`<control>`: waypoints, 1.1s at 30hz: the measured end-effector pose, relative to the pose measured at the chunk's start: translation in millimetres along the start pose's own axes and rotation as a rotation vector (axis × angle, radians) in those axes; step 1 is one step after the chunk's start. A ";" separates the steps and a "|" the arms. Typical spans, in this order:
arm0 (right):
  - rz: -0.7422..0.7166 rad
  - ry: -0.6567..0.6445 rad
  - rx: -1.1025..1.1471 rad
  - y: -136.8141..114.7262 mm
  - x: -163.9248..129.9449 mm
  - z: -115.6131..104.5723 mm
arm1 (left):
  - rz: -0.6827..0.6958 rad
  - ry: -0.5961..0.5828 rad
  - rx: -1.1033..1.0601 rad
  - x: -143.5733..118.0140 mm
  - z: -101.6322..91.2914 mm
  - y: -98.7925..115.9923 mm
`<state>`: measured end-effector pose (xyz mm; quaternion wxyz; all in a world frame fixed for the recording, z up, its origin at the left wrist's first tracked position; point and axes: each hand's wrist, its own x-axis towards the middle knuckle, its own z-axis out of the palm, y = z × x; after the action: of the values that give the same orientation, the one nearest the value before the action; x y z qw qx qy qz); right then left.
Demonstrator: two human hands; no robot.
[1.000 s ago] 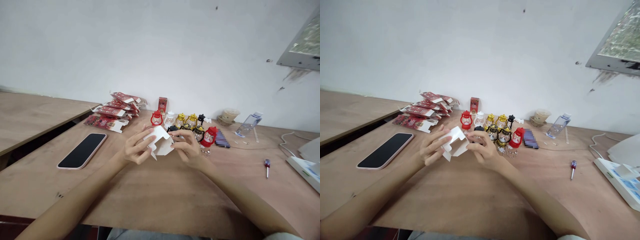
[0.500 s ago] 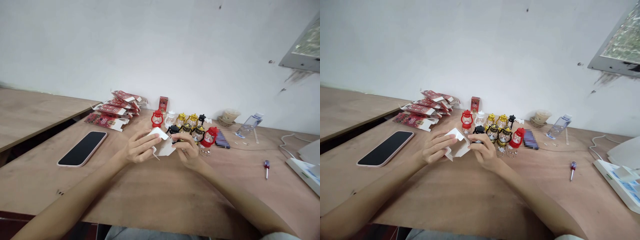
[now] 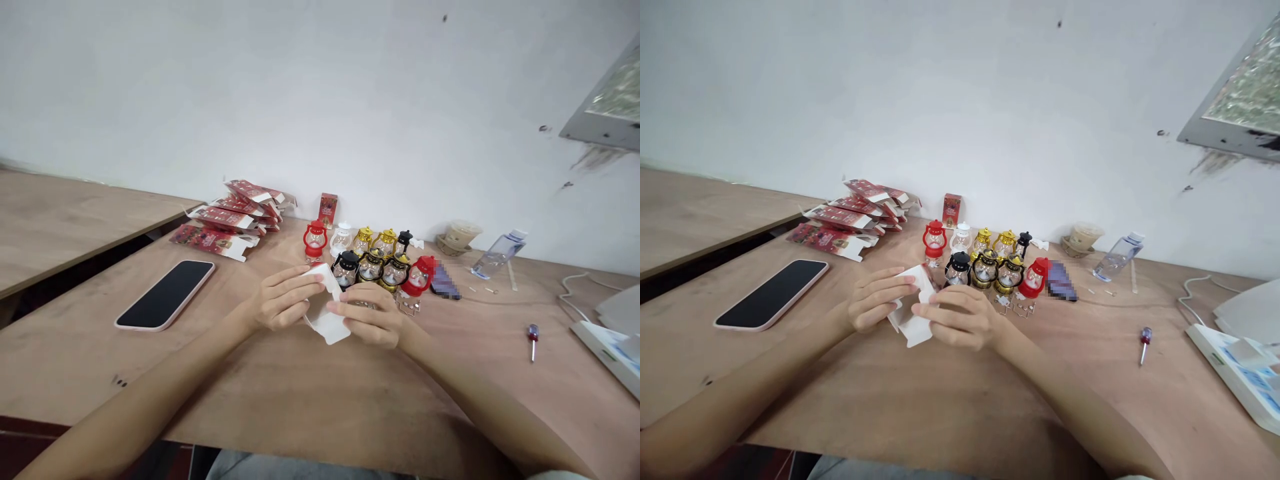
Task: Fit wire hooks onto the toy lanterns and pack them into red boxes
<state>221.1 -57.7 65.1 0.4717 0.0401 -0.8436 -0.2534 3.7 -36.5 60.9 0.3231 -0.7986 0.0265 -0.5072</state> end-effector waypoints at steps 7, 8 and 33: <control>0.242 0.112 -0.020 -5.1 -2.7 6.0 | -0.003 -0.060 0.150 -0.9 -2.9 -1.2; 0.269 0.126 0.010 -6.1 -2.5 8.3 | -0.012 -0.080 0.180 -1.0 -3.3 -0.9; 1.538 0.071 0.785 -12.5 26.3 6.7 | -0.167 -0.084 0.089 -18.8 11.1 -0.6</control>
<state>199.0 -74.0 76.9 0.4902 -0.3742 -0.6476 0.4474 3.6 -23.7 43.2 0.3160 -0.8034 -0.0763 -0.4989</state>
